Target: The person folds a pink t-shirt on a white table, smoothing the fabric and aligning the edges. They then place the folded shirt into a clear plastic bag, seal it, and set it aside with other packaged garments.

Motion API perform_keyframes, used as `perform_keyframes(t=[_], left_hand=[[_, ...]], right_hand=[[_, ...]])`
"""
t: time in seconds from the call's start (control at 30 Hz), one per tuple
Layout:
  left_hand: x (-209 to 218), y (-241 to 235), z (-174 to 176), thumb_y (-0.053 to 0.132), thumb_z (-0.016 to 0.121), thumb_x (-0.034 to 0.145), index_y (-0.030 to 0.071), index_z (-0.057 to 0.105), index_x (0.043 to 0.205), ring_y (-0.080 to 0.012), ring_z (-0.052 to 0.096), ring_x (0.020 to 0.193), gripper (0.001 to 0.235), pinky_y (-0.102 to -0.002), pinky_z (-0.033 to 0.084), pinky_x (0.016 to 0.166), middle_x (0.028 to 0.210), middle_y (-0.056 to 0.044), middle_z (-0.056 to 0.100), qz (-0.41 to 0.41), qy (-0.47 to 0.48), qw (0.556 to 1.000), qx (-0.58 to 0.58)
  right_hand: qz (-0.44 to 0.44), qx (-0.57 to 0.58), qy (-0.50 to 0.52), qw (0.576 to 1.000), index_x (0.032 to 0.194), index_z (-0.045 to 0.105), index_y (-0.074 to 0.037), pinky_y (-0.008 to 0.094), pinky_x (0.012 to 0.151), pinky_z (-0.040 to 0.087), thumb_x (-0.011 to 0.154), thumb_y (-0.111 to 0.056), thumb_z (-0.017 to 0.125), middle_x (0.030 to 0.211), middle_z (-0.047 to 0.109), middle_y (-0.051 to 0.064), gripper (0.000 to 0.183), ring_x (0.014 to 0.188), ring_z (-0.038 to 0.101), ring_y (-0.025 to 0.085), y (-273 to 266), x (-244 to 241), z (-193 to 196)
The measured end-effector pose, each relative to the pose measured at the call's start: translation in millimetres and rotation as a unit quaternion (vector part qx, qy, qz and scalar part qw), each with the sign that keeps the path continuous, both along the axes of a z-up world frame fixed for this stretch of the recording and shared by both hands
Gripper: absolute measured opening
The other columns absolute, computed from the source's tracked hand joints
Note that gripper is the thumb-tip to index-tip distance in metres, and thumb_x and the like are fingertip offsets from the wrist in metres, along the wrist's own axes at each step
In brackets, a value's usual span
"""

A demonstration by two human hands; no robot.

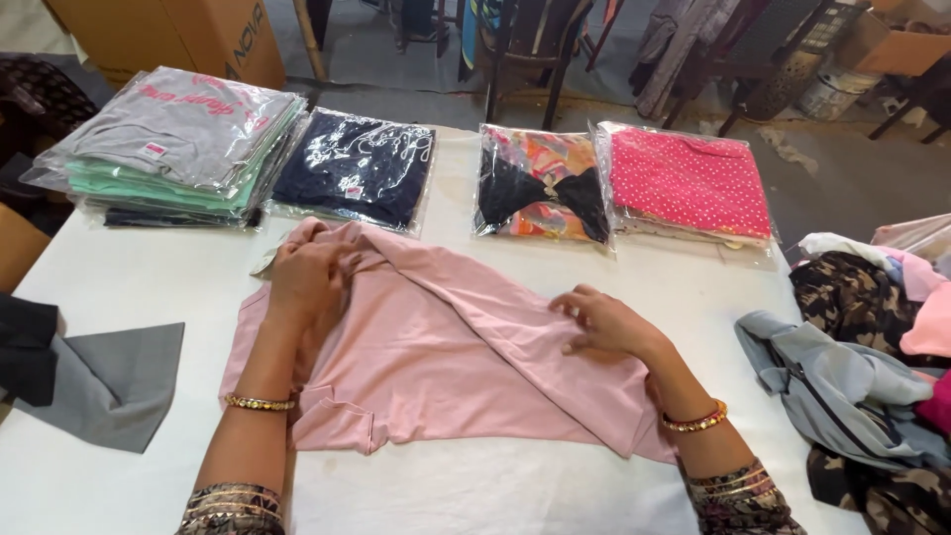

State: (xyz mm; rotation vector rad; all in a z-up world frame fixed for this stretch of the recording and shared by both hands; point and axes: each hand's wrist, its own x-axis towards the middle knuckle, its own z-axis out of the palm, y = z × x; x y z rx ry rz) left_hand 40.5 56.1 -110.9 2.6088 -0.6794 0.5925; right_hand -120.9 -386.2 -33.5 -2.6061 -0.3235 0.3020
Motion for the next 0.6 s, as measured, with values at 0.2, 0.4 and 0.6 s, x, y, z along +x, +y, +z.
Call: perform_keyframes(t=[0.2, 0.4, 0.6], left_hand=[[-11, -38, 50, 0.02, 0.073, 0.079, 0.016, 0.077, 0.107, -0.026, 0.065, 0.103, 0.028, -0.042, 0.05, 0.095, 0.104, -0.005, 0.076, -0.019, -0.029, 0.996, -0.079], [27, -130, 16, 0.011, 0.069, 0.075, 0.012, 0.072, 0.121, -0.0335, 0.063, 0.113, 0.045, -0.044, 0.046, 0.101, 0.116, -0.013, 0.071, -0.299, 0.014, 0.953, -0.046], [-1, -174, 69, 0.019, 0.075, 0.074, 0.011, 0.069, 0.121, -0.0304, 0.07, 0.098, 0.048, -0.043, 0.043, 0.103, 0.098, -0.018, 0.074, -0.338, 0.241, 0.904, 0.101]], right_hand=[[-0.165, -0.009, -0.063, 0.984, 0.129, 0.066, -0.018, 0.039, 0.081, 0.055, 0.09, -0.033, 0.076, 0.095, 0.073, 0.006, 0.043, 0.085, 0.071, 0.026, -23, 29, -69], [-0.066, 0.038, -0.27, 0.96, 0.089, 0.07, -0.008, 0.033, 0.068, 0.054, 0.086, -0.022, 0.078, 0.084, 0.071, 0.007, 0.016, 0.073, 0.066, 0.02, -23, 30, -83], [-0.094, 0.376, -0.059, 0.92, 0.107, 0.06, -0.007, 0.025, 0.059, 0.038, 0.096, -0.019, 0.069, 0.08, 0.066, 0.003, 0.019, 0.067, 0.049, 0.009, -24, 3, -34]])
